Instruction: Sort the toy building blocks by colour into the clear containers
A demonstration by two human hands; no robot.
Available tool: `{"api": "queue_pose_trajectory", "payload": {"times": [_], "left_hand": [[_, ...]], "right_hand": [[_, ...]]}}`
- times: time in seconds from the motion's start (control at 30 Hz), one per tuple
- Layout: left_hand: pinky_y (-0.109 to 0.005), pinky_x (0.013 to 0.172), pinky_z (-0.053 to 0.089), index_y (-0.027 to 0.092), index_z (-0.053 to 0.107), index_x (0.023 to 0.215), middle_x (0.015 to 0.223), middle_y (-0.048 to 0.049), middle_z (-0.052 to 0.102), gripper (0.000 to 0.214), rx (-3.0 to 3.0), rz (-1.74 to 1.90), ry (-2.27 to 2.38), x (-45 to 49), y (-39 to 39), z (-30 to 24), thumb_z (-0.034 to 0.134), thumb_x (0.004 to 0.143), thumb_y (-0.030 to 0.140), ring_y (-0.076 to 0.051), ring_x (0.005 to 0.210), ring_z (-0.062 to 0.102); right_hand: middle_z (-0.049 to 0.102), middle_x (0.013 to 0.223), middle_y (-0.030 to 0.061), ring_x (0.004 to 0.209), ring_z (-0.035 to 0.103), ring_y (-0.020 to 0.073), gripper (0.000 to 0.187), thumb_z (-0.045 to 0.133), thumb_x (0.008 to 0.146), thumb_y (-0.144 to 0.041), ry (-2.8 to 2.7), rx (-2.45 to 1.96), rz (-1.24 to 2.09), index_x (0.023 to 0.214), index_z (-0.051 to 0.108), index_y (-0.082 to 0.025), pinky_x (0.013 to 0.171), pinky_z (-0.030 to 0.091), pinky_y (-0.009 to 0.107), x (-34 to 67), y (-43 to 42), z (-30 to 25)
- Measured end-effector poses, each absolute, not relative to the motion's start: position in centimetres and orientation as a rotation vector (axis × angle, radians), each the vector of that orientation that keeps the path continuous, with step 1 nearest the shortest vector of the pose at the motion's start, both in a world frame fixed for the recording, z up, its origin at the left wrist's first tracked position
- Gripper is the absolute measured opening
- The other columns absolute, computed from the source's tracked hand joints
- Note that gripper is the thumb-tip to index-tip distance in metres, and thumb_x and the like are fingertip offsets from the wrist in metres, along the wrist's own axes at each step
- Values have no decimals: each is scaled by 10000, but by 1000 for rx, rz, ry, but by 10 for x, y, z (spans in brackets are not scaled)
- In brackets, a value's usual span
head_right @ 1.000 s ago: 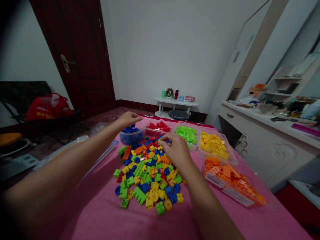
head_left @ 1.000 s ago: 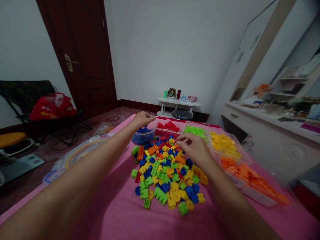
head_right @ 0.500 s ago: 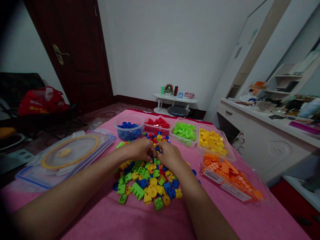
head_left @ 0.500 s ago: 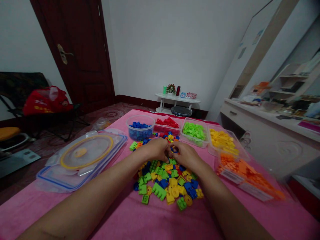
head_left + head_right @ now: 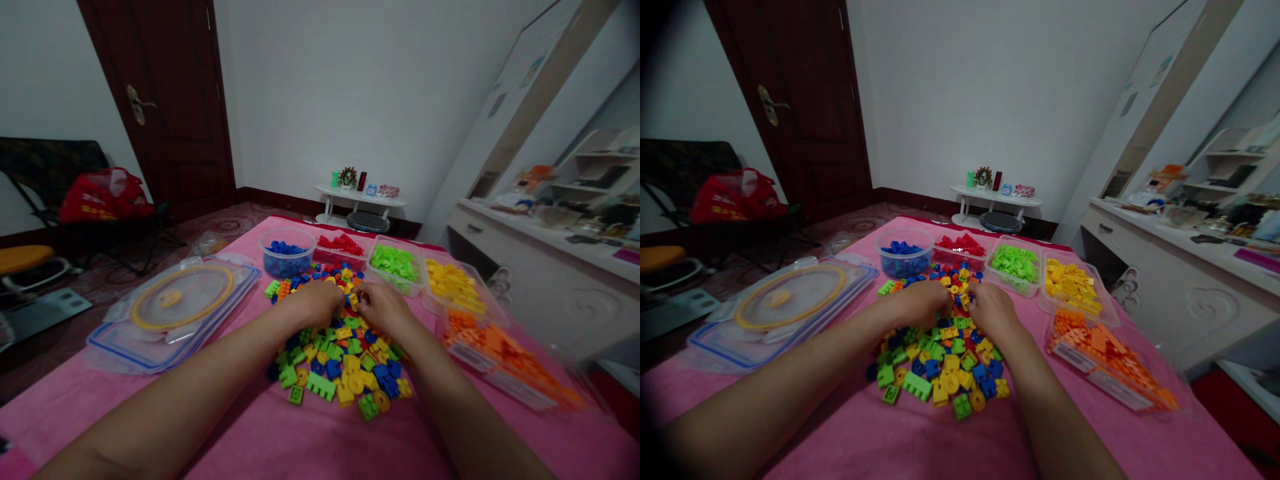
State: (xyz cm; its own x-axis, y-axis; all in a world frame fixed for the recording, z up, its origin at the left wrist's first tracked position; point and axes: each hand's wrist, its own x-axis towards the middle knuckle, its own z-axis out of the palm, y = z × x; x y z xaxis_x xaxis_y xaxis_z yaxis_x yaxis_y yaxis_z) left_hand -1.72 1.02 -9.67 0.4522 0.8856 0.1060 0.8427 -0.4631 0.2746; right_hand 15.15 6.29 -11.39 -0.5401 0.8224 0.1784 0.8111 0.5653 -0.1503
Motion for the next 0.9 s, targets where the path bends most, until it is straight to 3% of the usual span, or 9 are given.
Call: {"api": "queue_pose_trajectory", "payload": {"times": [0.33, 0.47, 0.63, 0.8, 0.9], "left_hand": [[-213, 522, 373, 197, 737, 865, 691, -31, 675, 316, 2390, 543, 1533, -34, 25, -90, 581, 599, 127, -150, 576, 560], [-221, 569, 387, 242, 752, 752, 683, -22, 679, 252, 2452, 510, 1583, -29, 20, -88, 650, 554, 125, -165, 614, 574], [-225, 570, 407, 288, 736, 728, 639, -9, 645, 312, 2470, 382, 1515, -16, 10, -92, 645, 539, 57, -160, 571, 553], [-236, 555, 422, 234, 664, 567, 497, -13, 516, 234, 2485, 588, 1501, -9, 10, -104, 660, 497, 10, -176, 556, 538], [-194, 489, 374, 192, 620, 545, 475, 0, 497, 136, 2323, 641, 1469, -10, 15, -104, 626, 555, 57, -131, 509, 499]], "right_hand": [[690, 913, 57, 840, 600, 197, 313, 487, 747, -156, -2445, -1342, 37, 961, 702, -232, 715, 402, 280, 154, 61, -97], [651, 964, 51, 907, 571, 172, 298, 467, 766, -140, -2481, -1166, 118, 953, 687, -212, 779, 397, 255, 142, 58, -109], [604, 965, 71, 923, 555, 192, 284, 534, 728, -144, -2562, -1245, 121, 978, 654, -202, 762, 387, 259, 136, 52, -124], [594, 999, 69, 944, 544, 194, 300, 560, 728, -140, -2518, -1252, 102, 1007, 639, -217, 765, 381, 260, 140, 54, -126], [602, 945, 42, 895, 546, 189, 257, 609, 714, -193, -2398, -1234, 152, 965, 653, -233, 753, 394, 271, 147, 61, -116]]}}
